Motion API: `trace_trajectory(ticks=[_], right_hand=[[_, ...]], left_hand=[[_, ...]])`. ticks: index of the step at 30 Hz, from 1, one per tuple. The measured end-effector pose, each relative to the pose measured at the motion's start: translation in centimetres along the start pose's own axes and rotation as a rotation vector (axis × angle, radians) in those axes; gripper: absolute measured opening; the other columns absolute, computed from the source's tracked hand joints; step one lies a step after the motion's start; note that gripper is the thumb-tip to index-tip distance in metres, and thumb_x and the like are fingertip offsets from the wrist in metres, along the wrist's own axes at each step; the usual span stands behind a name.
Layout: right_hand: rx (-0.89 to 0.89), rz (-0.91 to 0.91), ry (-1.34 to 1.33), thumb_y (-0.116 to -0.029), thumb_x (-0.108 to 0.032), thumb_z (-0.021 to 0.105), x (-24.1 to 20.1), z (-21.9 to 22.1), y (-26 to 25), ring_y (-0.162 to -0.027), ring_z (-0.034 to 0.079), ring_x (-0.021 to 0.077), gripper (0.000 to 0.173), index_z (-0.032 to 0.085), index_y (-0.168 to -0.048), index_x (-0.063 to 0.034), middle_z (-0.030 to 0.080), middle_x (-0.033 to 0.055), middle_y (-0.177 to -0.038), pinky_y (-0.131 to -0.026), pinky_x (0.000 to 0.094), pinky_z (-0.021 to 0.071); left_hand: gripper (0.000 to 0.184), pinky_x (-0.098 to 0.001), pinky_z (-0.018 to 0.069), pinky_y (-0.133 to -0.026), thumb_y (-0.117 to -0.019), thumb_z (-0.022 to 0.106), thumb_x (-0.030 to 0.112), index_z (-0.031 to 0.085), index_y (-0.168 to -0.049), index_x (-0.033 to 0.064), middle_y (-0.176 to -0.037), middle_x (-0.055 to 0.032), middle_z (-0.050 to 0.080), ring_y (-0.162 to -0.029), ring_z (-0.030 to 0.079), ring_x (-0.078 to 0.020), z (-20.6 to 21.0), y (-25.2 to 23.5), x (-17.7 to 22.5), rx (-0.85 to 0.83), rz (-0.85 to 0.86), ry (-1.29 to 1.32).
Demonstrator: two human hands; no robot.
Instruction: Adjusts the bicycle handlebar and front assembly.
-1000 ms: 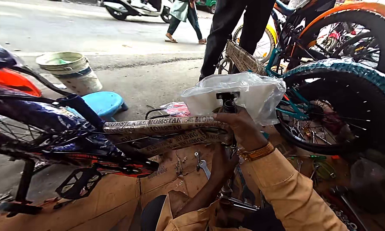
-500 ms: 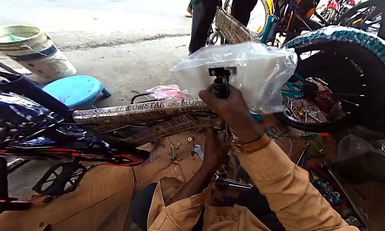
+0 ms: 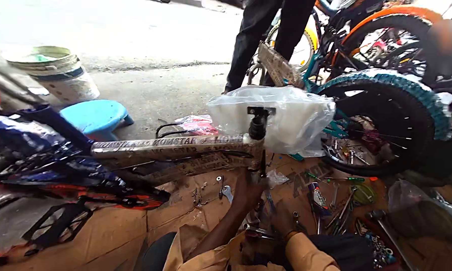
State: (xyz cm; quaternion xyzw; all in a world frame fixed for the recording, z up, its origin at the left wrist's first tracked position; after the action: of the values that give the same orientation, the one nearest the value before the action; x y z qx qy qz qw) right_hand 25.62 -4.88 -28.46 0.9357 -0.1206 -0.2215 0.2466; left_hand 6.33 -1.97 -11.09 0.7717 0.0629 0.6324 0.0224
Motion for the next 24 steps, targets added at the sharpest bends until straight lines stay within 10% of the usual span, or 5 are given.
trace_trajectory(ticks=[8,10,14,20,24], right_hand=[[-0.163,0.037,-0.357,-0.0921,-0.019,0.065,-0.4,-2.9,0.8,-0.1,0.068,0.029,0.048,0.056,-0.136,-0.0021,0.066,0.0196,-0.116,-0.086,0.0479,0.0559],[-0.291,0.063,-0.933,-0.0985,-0.006,0.055,-0.6,-4.6,2.9,-0.083,0.069,0.0203,0.052,0.04,-0.148,-0.0016,0.066,0.0166,-0.113,-0.073,0.0349,0.0583],[-0.215,-0.052,-1.299,-0.0969,0.004,0.049,-0.7,-9.5,6.9,-0.1,0.072,0.0325,0.087,0.003,-0.165,-0.026,0.058,0.0213,-0.136,-0.082,0.0462,0.0618],[0.07,-0.469,-1.324,-0.0903,-0.01,0.055,0.0,-17.3,11.1,-0.1,0.07,0.0318,0.048,0.048,-0.137,0.0018,0.067,0.0199,-0.116,-0.084,0.0476,0.0607],[0.096,-0.934,-1.267,-0.0946,-0.053,0.062,1.1,-23.6,13.1,-0.1,0.073,0.0279,0.052,0.068,-0.126,-0.0124,0.074,0.015,-0.111,-0.087,0.0409,0.0612]], left_hand=[[0.075,-0.037,0.0578,-0.088,-0.0774,0.083,0.031,0.05,-0.138,0.0013,-0.114,-0.0099,0.067,-0.102,0.067,-0.0159,0.4,0.0,0.6,0.029,0.061,0.031],[0.078,-0.0348,0.0576,-0.091,-0.0767,0.083,0.029,0.048,-0.14,0.0006,-0.119,-0.01,0.067,-0.107,0.067,-0.0147,0.4,0.2,0.5,0.043,0.075,0.056],[0.085,-0.0359,0.0552,-0.097,-0.0751,0.083,0.024,0.041,-0.145,-0.0005,-0.129,-0.0133,0.062,-0.116,0.063,-0.0166,0.8,-0.1,0.8,0.05,0.066,0.117],[0.072,-0.0389,0.0581,-0.092,-0.0791,0.082,0.026,0.05,-0.138,-0.001,-0.118,-0.0116,0.067,-0.106,0.067,-0.0173,0.5,0.0,1.1,0.044,0.052,0.065],[0.064,-0.0393,0.0585,-0.088,-0.0801,0.08,0.031,0.055,-0.131,0.0002,-0.11,-0.0104,0.068,-0.098,0.068,-0.0177,0.1,-0.2,1.3,0.035,0.034,0.023]])
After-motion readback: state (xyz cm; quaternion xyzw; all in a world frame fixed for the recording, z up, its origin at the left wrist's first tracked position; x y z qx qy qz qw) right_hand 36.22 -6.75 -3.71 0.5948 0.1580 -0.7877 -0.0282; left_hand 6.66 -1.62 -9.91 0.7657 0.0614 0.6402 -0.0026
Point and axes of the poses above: each hand's wrist, its own y-axis away from the middle knuckle, its own z-axis out of the palm, x = y × z, the point moved 2 cm from there along -y, towards the middle knuckle
